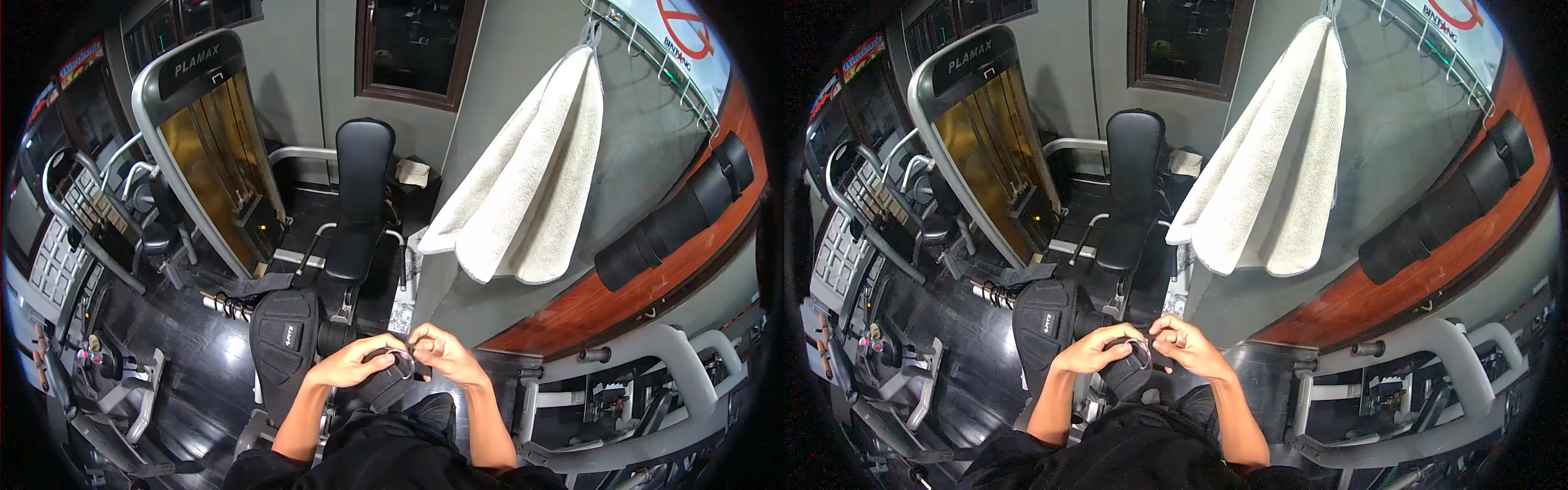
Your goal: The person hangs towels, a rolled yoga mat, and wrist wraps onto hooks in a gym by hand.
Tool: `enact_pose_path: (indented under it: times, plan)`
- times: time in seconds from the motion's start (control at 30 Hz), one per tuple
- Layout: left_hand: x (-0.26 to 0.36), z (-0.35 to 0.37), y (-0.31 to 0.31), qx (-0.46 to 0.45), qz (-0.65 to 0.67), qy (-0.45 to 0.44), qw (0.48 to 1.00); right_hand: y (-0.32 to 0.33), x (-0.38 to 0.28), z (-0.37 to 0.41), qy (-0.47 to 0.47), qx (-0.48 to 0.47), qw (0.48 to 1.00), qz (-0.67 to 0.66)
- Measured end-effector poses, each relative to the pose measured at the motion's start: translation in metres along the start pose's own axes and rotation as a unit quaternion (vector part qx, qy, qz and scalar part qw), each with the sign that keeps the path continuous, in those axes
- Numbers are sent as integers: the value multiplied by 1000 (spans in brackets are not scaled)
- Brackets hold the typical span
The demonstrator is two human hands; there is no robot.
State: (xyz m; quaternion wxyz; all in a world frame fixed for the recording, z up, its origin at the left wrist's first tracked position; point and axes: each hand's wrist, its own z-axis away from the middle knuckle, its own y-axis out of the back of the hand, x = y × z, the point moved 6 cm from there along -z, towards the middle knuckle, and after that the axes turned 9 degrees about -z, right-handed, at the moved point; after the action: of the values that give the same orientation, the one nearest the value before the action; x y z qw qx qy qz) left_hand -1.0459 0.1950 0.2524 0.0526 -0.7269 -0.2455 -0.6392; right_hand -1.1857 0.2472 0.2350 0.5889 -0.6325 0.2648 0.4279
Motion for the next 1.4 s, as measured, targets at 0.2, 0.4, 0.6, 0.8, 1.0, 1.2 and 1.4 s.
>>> enact_pose_path:
  times: [0.2, 0.4, 0.6, 0.8, 1.0, 1.2, 1.4]
  plan:
    - [-16, -1, -8, 4, 49, 35, 998, 3, 16, -3, -21, -37, 999, -1]
    - [-24, -1, -10, -11, 55, 65, 996, 11, 18, -3, -4, -6, 1000, 1]
    - [-41, -3, -15, -39, 62, 78, 994, 12, 17, -2, -5, -45, 996, -72]
    - [-50, -3, -22, -43, 151, 57, 986, 18, 22, -8, 28, -59, 995, -74]
    - [-35, -3, -23, 7, 232, 69, 970, 18, 18, -11, 121, -43, 989, -70]
    - [-57, -4, -28, 31, 254, 103, 961, 21, -1, -3, 224, 36, 971, 79]
    - [-48, -11, -30, 131, 138, 111, 975, -26, -51, 22, 237, 167, 785, 547]
